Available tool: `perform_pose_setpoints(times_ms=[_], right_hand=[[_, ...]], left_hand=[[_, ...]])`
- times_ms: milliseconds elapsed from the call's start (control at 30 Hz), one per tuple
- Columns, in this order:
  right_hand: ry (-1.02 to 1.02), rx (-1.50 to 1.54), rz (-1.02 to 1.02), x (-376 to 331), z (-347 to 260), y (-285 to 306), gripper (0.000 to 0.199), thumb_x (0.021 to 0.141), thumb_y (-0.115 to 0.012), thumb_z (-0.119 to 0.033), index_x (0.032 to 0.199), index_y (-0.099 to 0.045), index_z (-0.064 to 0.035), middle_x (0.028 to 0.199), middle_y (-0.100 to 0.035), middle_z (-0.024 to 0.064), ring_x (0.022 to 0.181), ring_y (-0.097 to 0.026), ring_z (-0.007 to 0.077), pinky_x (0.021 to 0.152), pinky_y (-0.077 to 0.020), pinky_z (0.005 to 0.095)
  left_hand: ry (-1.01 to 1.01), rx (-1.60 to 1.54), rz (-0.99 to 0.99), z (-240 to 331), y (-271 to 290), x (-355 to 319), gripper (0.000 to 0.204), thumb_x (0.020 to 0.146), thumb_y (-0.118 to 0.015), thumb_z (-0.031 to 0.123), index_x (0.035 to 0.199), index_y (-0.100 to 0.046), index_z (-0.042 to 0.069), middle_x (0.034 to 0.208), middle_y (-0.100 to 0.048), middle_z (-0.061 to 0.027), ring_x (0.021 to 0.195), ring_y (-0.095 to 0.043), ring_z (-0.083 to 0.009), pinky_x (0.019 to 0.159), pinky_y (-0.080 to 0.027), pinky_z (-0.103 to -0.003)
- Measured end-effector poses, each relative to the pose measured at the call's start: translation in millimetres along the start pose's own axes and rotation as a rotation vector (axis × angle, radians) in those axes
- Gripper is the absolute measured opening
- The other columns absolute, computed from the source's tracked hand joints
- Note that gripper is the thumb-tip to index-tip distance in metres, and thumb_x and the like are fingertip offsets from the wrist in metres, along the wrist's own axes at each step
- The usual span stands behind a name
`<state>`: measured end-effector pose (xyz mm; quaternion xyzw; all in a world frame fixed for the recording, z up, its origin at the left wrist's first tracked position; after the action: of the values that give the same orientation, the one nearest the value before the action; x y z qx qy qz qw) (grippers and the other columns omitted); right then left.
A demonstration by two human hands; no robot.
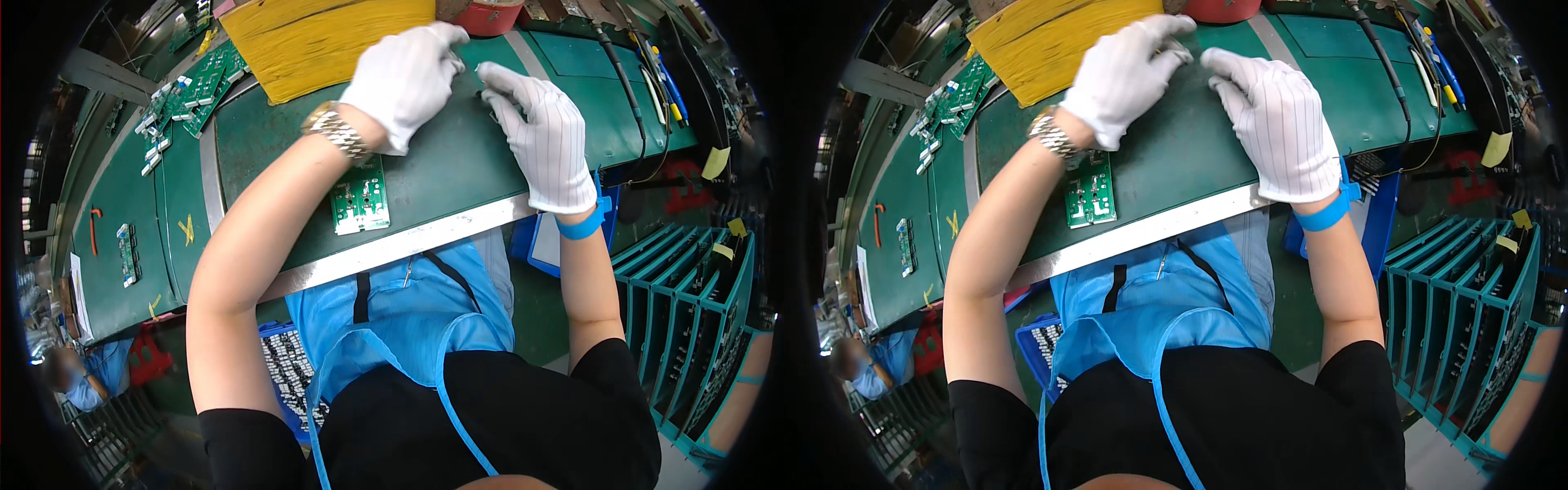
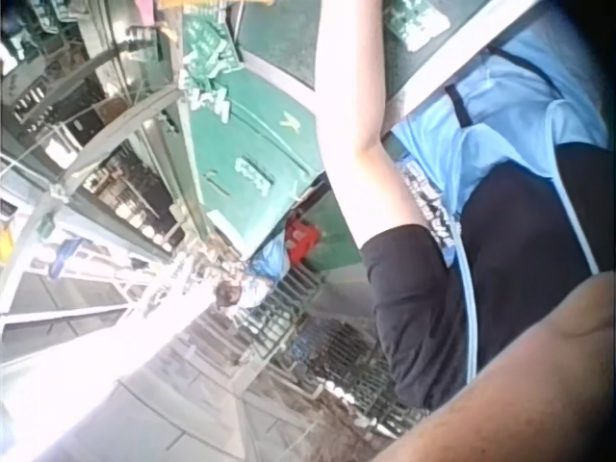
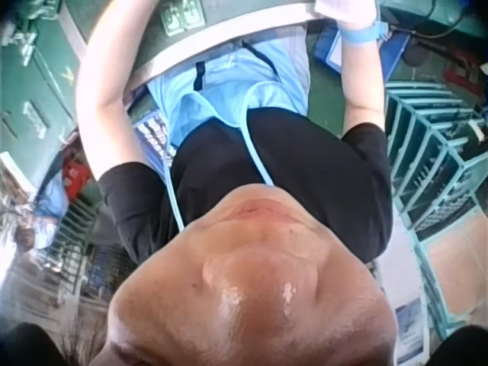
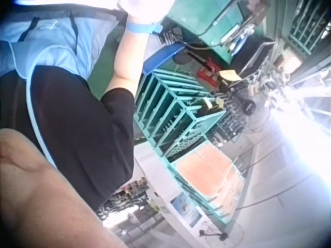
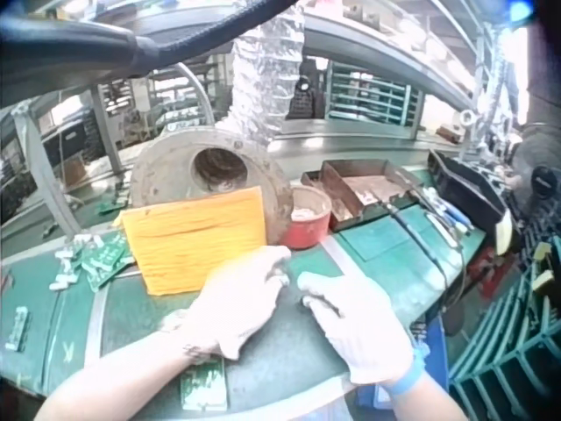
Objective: The person solders components onto a printed circuit board using a soldering iron and solder wire.
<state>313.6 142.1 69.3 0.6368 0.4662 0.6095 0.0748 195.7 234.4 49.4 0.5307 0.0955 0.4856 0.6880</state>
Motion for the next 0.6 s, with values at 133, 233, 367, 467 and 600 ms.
perform_pose_setpoints(times_ms=[133, 233, 367, 467, 600], right_hand=[[0.057, 0.143, -0.08, -2, -15, 9, 0.029, 0.085, -0.068, 0.0, 0.113, -0.071, -0.0088, 0.093, -0.074, 0.01, 0.086, -0.069, 0.0287, 0.077, -0.0543, 0.0369], [-0.118, 0.155, -0.048, -3, 0, 20, 0.026, 0.086, -0.072, -0.007, 0.113, -0.07, -0.0056, 0.096, -0.074, 0.0127, 0.088, -0.069, 0.0301, 0.078, -0.0543, 0.0383], [-0.025, -0.129, -0.241, 1, -29, -13, 0.03, 0.088, -0.073, -0.025, 0.111, -0.069, -0.0059, 0.092, -0.073, 0.0122, 0.087, -0.068, 0.0296, 0.079, -0.0526, 0.0383], [0.043, -0.199, -0.3, 5, -41, -28, 0.028, 0.089, -0.072, -0.026, 0.11, -0.069, -0.0068, 0.087, -0.072, 0.0118, 0.084, -0.067, 0.0306, 0.077, -0.0523, 0.0398], [0.028, -0.098, -0.441, 0, -44, -32, 0.027, 0.09, -0.07, -0.018, 0.114, -0.07, -0.006, 0.091, -0.07, 0.0123, 0.089, -0.065, 0.0321, 0.079, -0.0505, 0.0407]], left_hand=[[0.196, -0.461, -0.122, -27, 38, -37, 0.033, 0.099, -0.056, 0.012, 0.131, -0.063, 0.007, 0.102, -0.072, -0.0077, 0.082, -0.069, -0.0108, 0.074, -0.056, -0.027], [0.282, -0.56, -0.203, -53, 64, -69, 0.028, 0.102, -0.055, 0.008, 0.127, -0.066, 0.002, 0.103, -0.069, -0.0042, 0.083, -0.063, -0.0067, 0.077, -0.053, -0.022], [0.111, -0.279, -0.174, -69, 91, -92, 0.029, 0.099, -0.061, 0.01, 0.127, -0.066, 0.001, 0.111, -0.071, -0.0042, 0.091, -0.065, -0.0089, 0.081, -0.052, -0.022], [0.227, -0.343, -0.044, -95, 99, -114, 0.032, 0.093, -0.067, 0.014, 0.125, -0.069, 0.006, 0.106, -0.074, -0.0051, 0.092, -0.07, -0.0133, 0.087, -0.054, -0.028], [0.222, -0.416, -0.047, -82, 93, -122, 0.036, 0.097, -0.066, 0.009, 0.13, -0.059, -0.004, 0.117, -0.071, -0.0087, 0.096, -0.067, -0.0131, 0.082, -0.054, -0.025]])
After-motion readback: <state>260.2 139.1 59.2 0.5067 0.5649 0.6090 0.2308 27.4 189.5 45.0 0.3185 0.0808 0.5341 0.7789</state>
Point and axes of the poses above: each hand's wrist, its own x-axis towards the middle knuckle, its own y-axis out of the back of the hand, z = x × y, the point moved 10 cm from there along x, towards the middle knuckle
